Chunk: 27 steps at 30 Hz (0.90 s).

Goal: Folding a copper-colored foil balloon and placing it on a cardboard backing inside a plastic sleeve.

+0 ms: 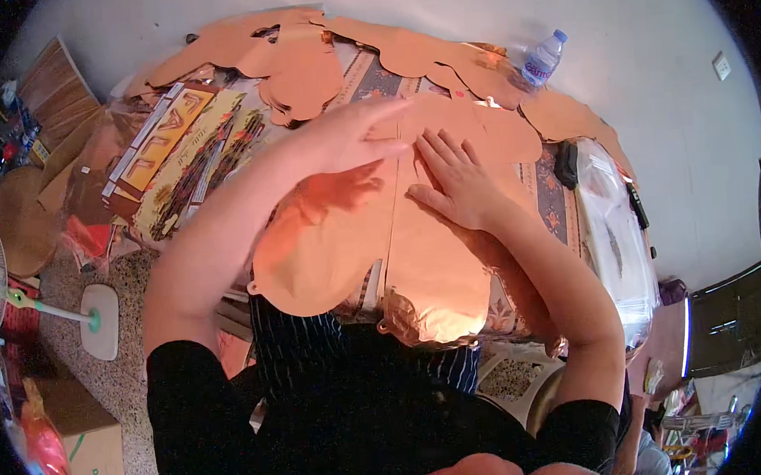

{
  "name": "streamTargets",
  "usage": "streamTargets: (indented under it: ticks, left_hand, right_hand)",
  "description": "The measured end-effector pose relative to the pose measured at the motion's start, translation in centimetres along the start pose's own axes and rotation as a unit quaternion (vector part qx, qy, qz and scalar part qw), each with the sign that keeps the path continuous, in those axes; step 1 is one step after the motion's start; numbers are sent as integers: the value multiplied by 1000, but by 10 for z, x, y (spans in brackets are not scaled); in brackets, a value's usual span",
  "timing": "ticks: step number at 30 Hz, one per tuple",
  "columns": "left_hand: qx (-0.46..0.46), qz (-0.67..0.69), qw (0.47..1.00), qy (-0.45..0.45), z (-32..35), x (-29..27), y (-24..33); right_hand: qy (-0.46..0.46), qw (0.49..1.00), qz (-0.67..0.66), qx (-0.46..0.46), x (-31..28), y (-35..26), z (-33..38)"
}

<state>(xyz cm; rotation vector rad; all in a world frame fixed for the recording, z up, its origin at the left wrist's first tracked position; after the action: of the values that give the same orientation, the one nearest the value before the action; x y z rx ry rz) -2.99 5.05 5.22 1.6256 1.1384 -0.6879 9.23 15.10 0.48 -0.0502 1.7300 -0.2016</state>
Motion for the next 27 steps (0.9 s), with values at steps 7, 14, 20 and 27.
streamTargets:
  ticks: [7,14,20,27]
  left_hand:
    - [25,-34,993,-108,65,-2,52]
    - [98,-80,992,19,101,10,60]
    - [94,-63,993,12,101,11,55]
    - [20,-28,999,-10,123,-12,96]
  right_hand:
    - [-19,999,-26,27,-2,4,2]
    - [-27,998,-39,33,-6,-3,-1]
    - [-18,999,-41,21,-3,1,-6]
    - [-21,999,-28,21,0,5,-7]
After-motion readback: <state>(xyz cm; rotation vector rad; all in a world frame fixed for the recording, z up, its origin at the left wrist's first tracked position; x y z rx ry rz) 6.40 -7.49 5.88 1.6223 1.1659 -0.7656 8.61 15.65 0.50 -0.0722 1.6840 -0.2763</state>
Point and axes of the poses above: each hand's wrist, its own z-axis away from the middle knuckle, its own x-axis out of the palm, y = z × x, the point moved 7 cm from there along -z, towards the middle knuckle, and after that the axes turned 7 degrees about -z, right-handed, at the moved point
